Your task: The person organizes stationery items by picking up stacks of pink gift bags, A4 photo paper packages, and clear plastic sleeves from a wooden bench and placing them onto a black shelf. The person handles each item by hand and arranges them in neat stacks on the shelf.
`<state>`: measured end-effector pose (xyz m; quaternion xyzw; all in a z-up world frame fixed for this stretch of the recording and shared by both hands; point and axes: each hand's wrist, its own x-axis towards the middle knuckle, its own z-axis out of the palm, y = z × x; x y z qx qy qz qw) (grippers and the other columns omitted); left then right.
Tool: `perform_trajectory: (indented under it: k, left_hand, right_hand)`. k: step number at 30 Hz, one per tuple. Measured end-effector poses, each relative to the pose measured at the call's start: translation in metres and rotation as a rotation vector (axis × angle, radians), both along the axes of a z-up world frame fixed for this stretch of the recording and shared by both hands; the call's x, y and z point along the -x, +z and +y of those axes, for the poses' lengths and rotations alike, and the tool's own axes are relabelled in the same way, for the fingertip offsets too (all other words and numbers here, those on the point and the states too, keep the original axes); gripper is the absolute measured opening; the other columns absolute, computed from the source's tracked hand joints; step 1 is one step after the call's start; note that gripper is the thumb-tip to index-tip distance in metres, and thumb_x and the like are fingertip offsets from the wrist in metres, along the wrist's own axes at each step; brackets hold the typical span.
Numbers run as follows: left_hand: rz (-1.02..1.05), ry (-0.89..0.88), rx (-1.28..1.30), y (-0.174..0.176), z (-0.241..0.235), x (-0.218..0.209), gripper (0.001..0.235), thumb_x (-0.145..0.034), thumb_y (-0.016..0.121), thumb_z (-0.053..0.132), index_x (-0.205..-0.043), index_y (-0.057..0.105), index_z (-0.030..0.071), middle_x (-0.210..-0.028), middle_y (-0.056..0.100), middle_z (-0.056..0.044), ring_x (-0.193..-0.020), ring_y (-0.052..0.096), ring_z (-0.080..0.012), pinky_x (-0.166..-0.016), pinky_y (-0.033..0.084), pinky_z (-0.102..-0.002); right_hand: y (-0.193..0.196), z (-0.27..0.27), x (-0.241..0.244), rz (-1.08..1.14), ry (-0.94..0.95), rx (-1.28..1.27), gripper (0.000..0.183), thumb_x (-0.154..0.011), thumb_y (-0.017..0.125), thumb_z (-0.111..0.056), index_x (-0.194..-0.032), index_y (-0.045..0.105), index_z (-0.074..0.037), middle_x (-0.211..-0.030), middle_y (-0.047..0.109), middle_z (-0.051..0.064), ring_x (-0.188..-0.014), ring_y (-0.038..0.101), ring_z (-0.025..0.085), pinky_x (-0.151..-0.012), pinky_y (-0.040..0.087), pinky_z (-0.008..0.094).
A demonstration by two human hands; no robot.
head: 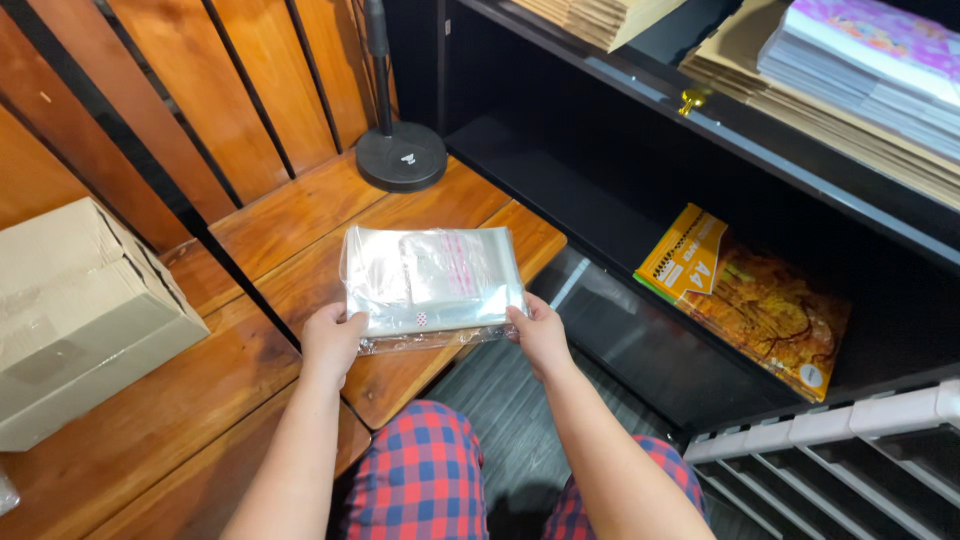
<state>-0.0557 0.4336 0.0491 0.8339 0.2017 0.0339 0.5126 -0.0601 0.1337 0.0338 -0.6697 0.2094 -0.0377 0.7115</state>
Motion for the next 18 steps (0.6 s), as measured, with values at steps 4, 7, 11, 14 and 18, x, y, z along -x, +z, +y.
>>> perform_trajectory:
  k: [4, 7, 11, 14, 18]
  left_hand:
    - [0.002, -0.002, -0.076, -0.007, 0.001, -0.004, 0.042, -0.081, 0.079, 0.034, -0.115, 0.079, 0.011, -0.102, 0.078, -0.009, -0.111, 0.071, -0.0291, -0.091, 0.056, -0.044]
    - [0.049, -0.001, -0.092, 0.009, 0.003, 0.000, 0.052, -0.080, 0.080, 0.035, -0.125, 0.074, 0.009, -0.107, 0.078, -0.008, -0.115, 0.070, -0.0280, -0.096, 0.055, -0.043]
    - [-0.024, 0.031, -0.238, 0.043, -0.003, 0.017, 0.057, -0.085, 0.077, 0.028, -0.137, 0.067, 0.009, -0.127, 0.063, -0.010, -0.125, 0.060, -0.0351, -0.106, 0.050, -0.048]
    - [-0.260, -0.004, -0.291, 0.037, -0.019, 0.020, 0.051, -0.085, 0.078, 0.015, -0.133, 0.066, 0.004, -0.128, 0.059, -0.018, -0.123, 0.058, -0.0423, -0.104, 0.049, -0.049]
    - [-0.282, -0.131, -0.355, 0.027, -0.034, 0.020, 0.047, -0.085, 0.077, 0.016, -0.130, 0.067, 0.003, -0.127, 0.064, -0.019, -0.124, 0.058, -0.0398, -0.102, 0.047, -0.049]
  right_hand:
    - [-0.026, -0.004, -0.005, -0.022, -0.020, -0.010, 0.048, -0.097, 0.072, -0.009, -0.142, 0.060, 0.001, -0.110, 0.070, 0.019, -0.082, 0.070, 0.019, -0.069, 0.066, 0.031]
    - [-0.024, -0.011, -0.001, -0.025, -0.033, 0.050, 0.049, -0.095, 0.077, -0.016, -0.140, 0.062, -0.002, -0.110, 0.071, 0.018, -0.085, 0.069, 0.018, -0.071, 0.065, 0.031]
    - [-0.004, -0.018, -0.001, -0.149, -0.175, 0.539, 0.037, -0.085, 0.086, -0.023, -0.120, 0.077, -0.019, -0.101, 0.074, 0.006, -0.094, 0.071, 0.017, -0.083, 0.060, 0.030]
    - [0.023, -0.003, 0.002, -0.245, -0.170, 0.558, 0.029, -0.087, 0.084, -0.017, -0.115, 0.078, -0.015, -0.101, 0.072, 0.008, -0.097, 0.072, 0.019, -0.084, 0.062, 0.029]
    - [0.024, 0.009, -0.007, -0.192, 0.020, 0.635, 0.043, -0.083, 0.087, -0.021, -0.124, 0.076, -0.018, -0.112, 0.076, 0.007, -0.106, 0.074, 0.018, -0.089, 0.062, 0.031]
